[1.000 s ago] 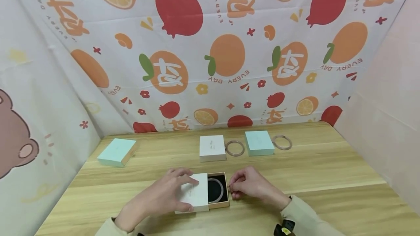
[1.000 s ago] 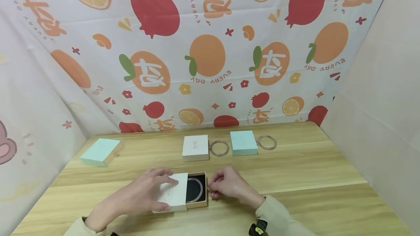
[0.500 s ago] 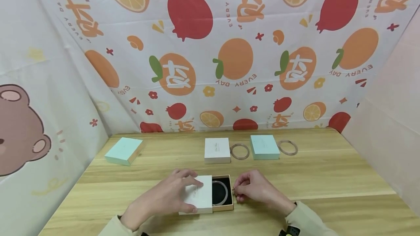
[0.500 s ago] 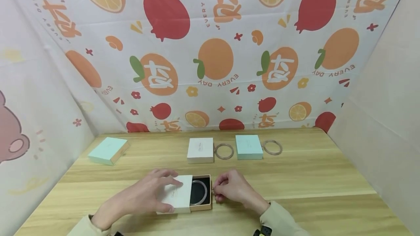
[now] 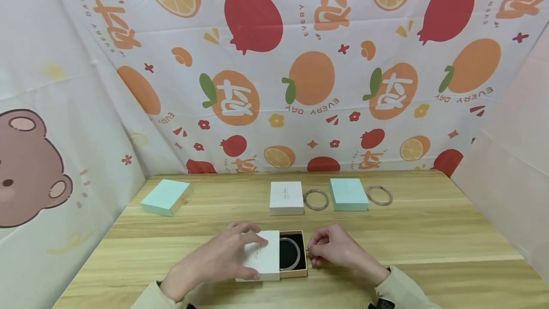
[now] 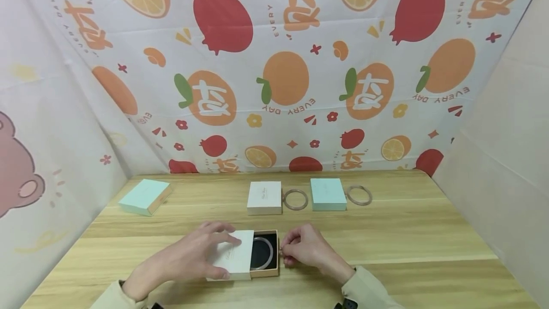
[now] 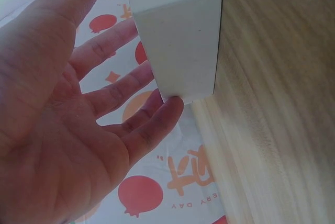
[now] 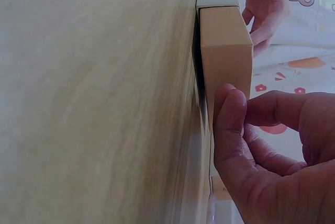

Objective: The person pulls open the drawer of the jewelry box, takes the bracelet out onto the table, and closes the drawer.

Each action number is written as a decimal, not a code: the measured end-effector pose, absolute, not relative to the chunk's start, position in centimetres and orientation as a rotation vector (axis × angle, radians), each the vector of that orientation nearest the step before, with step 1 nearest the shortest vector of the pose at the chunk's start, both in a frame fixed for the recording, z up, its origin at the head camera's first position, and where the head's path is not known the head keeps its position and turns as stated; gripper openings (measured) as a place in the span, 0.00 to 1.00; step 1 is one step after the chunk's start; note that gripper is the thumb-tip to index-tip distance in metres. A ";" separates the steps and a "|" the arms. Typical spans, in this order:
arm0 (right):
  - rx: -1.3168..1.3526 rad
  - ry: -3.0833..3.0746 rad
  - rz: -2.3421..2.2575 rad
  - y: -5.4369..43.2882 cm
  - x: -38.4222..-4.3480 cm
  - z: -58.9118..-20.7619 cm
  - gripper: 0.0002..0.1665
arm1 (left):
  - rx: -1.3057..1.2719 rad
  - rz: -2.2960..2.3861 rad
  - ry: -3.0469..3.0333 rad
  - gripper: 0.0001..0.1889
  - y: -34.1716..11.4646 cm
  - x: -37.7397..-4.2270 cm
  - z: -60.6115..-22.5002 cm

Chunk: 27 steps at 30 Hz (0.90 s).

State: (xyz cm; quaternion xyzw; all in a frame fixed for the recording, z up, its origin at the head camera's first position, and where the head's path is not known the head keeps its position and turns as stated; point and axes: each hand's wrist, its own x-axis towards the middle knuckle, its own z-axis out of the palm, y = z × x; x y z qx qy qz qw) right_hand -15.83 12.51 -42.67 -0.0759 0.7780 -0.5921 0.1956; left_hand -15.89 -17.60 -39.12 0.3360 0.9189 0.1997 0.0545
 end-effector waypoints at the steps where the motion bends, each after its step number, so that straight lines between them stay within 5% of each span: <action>1: -0.208 2.177 -1.662 12.5 -15.8 -42.7 0.03 | 1.021 0.606 2.791 0.29 -17.6 -15.9 -39.1; 27: -0.218 2.171 -1.647 13.8 -15.8 -42.4 0.03 | 0.997 0.610 2.770 0.29 -17.6 -16.0 -39.0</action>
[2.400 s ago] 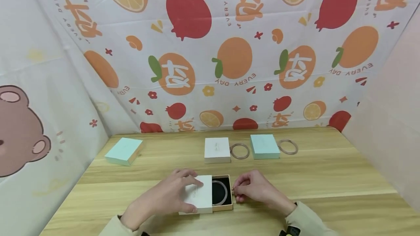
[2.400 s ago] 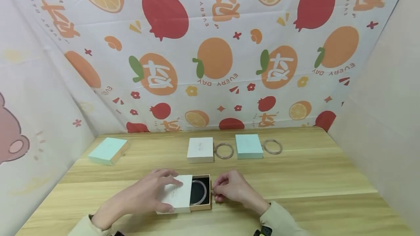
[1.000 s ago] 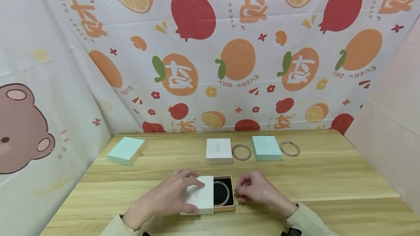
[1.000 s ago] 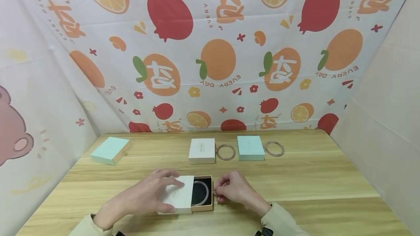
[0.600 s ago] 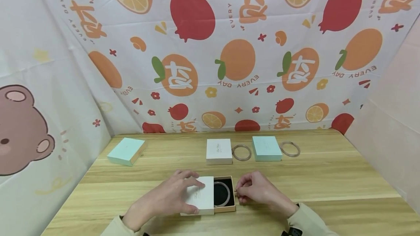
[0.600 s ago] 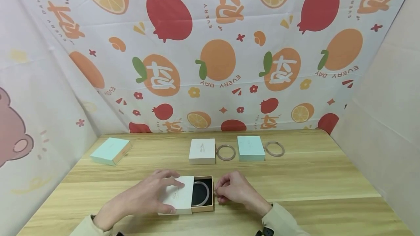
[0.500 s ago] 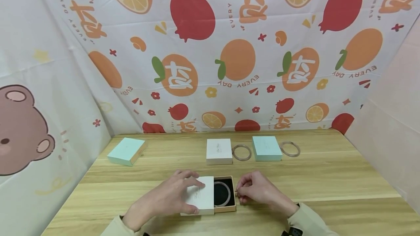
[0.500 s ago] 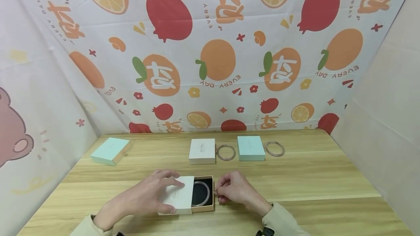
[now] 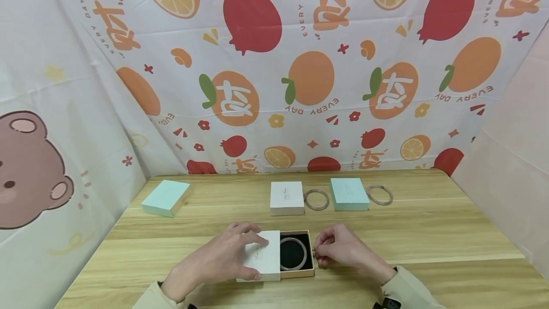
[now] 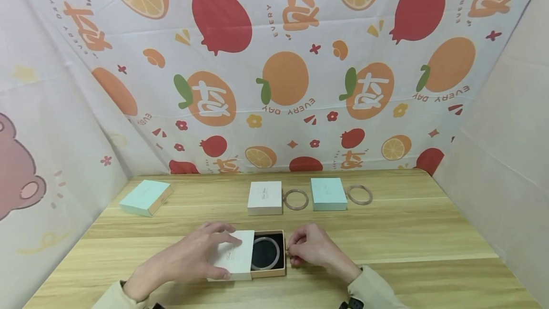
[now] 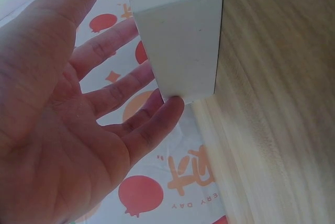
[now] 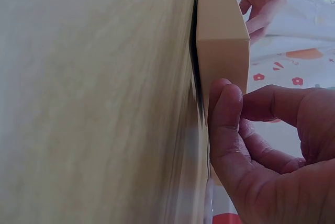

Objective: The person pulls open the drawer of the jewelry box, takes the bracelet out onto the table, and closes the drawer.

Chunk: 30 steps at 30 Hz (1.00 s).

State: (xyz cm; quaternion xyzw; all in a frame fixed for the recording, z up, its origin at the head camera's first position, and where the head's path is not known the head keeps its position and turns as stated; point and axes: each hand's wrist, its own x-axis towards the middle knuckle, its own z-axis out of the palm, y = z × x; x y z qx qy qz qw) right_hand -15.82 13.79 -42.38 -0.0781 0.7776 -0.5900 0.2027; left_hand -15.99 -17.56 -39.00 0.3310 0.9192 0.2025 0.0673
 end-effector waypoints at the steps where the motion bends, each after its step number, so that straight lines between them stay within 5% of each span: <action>1: -0.220 2.171 -1.644 13.8 -15.8 -42.4 0.04 | 0.998 0.609 2.769 0.29 -17.6 -16.0 -39.0; 30: -0.244 2.225 -1.599 14.4 -16.0 -42.8 0.04 | 0.990 0.610 2.771 0.29 -17.5 -15.9 -39.0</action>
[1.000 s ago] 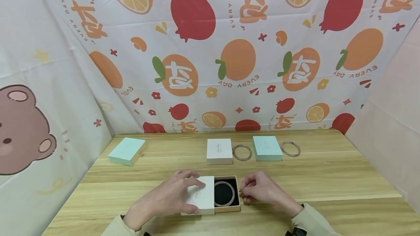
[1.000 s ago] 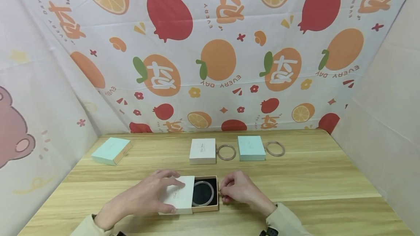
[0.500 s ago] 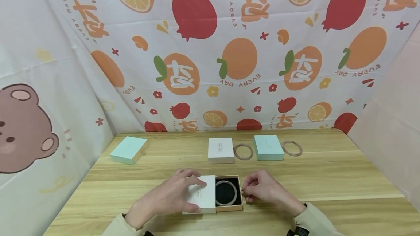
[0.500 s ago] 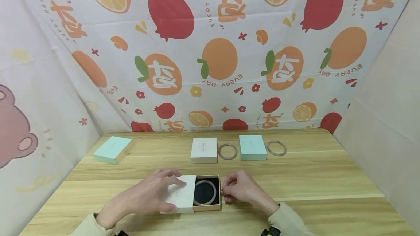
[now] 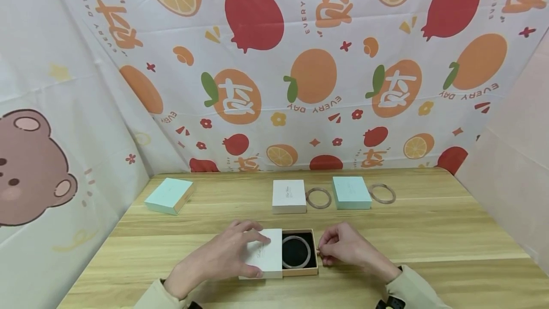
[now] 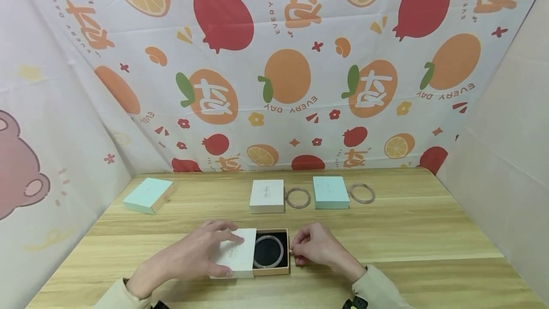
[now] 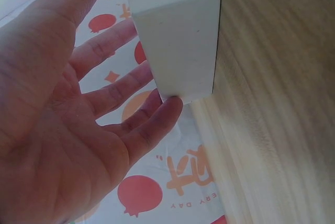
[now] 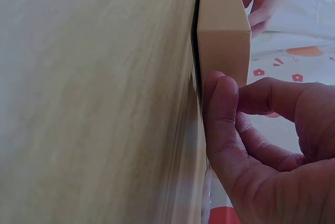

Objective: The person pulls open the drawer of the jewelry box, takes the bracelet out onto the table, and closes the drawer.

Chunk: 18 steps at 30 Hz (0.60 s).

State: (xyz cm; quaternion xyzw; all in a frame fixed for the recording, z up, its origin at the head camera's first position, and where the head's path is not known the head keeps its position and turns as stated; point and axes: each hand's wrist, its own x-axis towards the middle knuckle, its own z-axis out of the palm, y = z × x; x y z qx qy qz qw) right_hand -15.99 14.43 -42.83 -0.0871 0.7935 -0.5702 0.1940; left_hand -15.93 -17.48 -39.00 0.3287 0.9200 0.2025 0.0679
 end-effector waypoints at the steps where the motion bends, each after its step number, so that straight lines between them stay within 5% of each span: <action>1: -0.246 2.228 -1.600 14.4 -16.0 -42.8 0.04 | 0.991 0.611 2.772 0.29 -17.5 -15.9 -39.0; 10: -0.321 2.280 -1.530 14.5 -15.8 -42.4 0.04 | 0.988 0.617 2.774 0.29 -17.6 -15.8 -39.0; 18: -0.686 2.778 -1.153 13.4 -15.9 -40.6 0.02 | 1.043 0.526 2.795 0.29 -17.7 -15.4 -38.9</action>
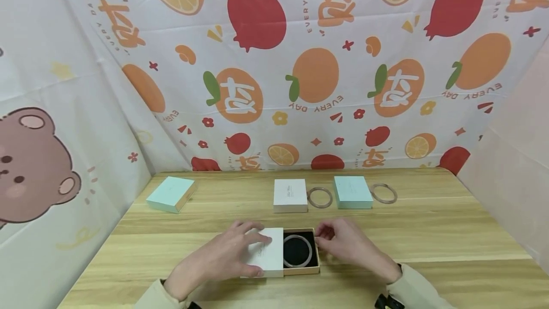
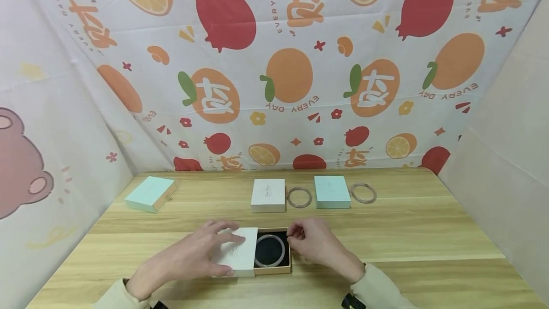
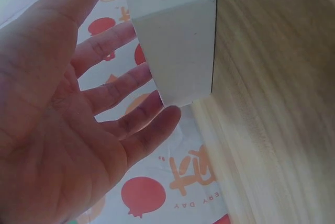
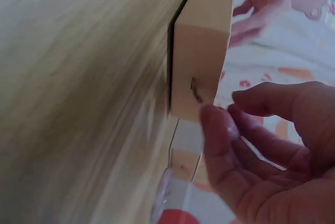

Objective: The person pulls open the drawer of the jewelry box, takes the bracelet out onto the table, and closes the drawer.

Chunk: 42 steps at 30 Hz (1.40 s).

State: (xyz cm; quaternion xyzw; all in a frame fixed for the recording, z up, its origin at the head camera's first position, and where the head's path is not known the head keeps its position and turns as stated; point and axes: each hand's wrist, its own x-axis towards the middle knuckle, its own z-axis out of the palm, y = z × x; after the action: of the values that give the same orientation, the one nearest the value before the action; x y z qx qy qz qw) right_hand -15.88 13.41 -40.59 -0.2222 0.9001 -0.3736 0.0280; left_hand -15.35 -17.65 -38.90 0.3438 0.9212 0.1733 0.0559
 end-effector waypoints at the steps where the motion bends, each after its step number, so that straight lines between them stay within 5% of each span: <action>1: -0.758 2.814 -1.124 13.1 -15.9 -40.5 0.03 | 1.057 0.509 2.802 0.29 -17.6 -15.3 -38.9; 7: -1.104 2.914 -0.874 11.4 -16.2 -40.4 0.05 | 1.135 0.451 2.844 0.24 -17.7 -14.7 -38.9; 18: -1.202 3.031 -0.444 9.2 -16.3 -40.7 0.05 | 1.177 0.516 2.836 0.13 -17.9 -14.1 -39.1; 42: -0.627 2.694 -1.099 11.2 -16.9 -38.9 0.06 | 1.243 0.557 2.885 0.12 -18.0 -14.0 -39.6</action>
State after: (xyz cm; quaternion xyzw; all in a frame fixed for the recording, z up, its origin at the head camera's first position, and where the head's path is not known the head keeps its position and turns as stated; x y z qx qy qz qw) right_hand -16.93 11.22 -38.93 -0.2098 0.9021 -0.3680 0.0823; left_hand -13.97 -17.99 -39.59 0.3895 0.9040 0.1747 -0.0244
